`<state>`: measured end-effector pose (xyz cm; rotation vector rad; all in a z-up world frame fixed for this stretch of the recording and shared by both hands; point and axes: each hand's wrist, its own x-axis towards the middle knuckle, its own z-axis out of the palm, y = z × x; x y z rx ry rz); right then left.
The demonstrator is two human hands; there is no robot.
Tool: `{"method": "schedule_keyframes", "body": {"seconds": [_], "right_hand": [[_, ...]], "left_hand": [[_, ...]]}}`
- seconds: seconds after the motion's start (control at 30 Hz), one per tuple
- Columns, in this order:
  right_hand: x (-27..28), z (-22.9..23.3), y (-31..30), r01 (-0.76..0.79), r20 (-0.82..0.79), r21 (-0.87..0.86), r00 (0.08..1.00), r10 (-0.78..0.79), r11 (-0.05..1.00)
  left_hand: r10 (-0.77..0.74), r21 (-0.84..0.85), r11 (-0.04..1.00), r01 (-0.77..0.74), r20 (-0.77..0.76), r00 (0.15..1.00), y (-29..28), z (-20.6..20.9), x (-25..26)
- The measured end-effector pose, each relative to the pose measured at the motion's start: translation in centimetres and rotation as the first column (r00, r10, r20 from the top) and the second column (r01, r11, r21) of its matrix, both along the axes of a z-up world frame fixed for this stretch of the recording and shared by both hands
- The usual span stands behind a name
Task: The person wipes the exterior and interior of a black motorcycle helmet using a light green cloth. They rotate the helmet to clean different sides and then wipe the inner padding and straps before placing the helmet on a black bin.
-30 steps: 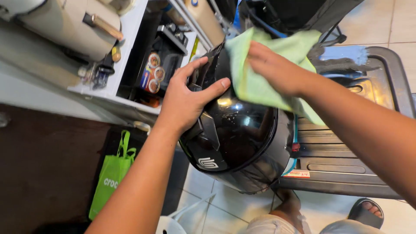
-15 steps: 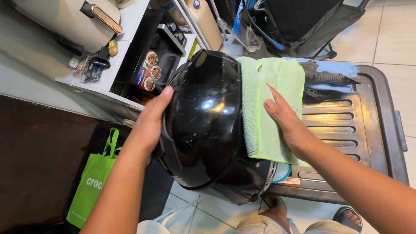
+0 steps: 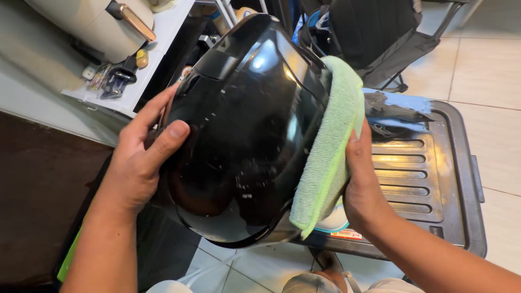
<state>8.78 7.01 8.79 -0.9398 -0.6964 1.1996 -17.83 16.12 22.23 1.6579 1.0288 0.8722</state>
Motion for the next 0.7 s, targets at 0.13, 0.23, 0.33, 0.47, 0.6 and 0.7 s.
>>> {"method": "schedule_keyframes", "body": {"seconds": [0.13,0.23,0.33,0.47,0.6,0.7], "right_hand": [[-0.8,-1.3,-1.2,0.013,-0.026,-0.178,0.999,-0.018,0.984],[-2.0,-3.8,-2.4,0.142,0.035,-0.173,0.990,-0.138,0.975],[-1.4,-6.3,-2.9,0.264,0.130,-0.126,0.960,-0.248,0.956],[3.2,-9.2,-0.9,0.247,0.251,-0.084,0.943,-0.219,0.965],[10.9,-9.5,4.7,0.057,0.187,-0.025,0.981,-0.052,0.998],[14.3,-6.2,8.6,-0.153,-0.236,-0.077,0.963,0.131,0.985]], "left_hand": [[-0.176,0.174,0.963,0.204,-0.163,0.971,2.1,0.2,1.2],[-0.228,0.068,0.966,0.248,-0.218,0.949,3.7,0.4,3.0],[-0.279,0.028,0.954,0.299,-0.286,0.917,5.1,0.4,5.5],[-0.279,-0.023,0.957,0.288,-0.339,0.899,5.5,-0.1,9.1],[-0.237,0.064,0.951,0.302,-0.479,0.846,5.3,-0.6,12.5],[-0.267,-0.007,0.951,0.309,-0.520,0.811,5.2,-1.4,15.1]]}}
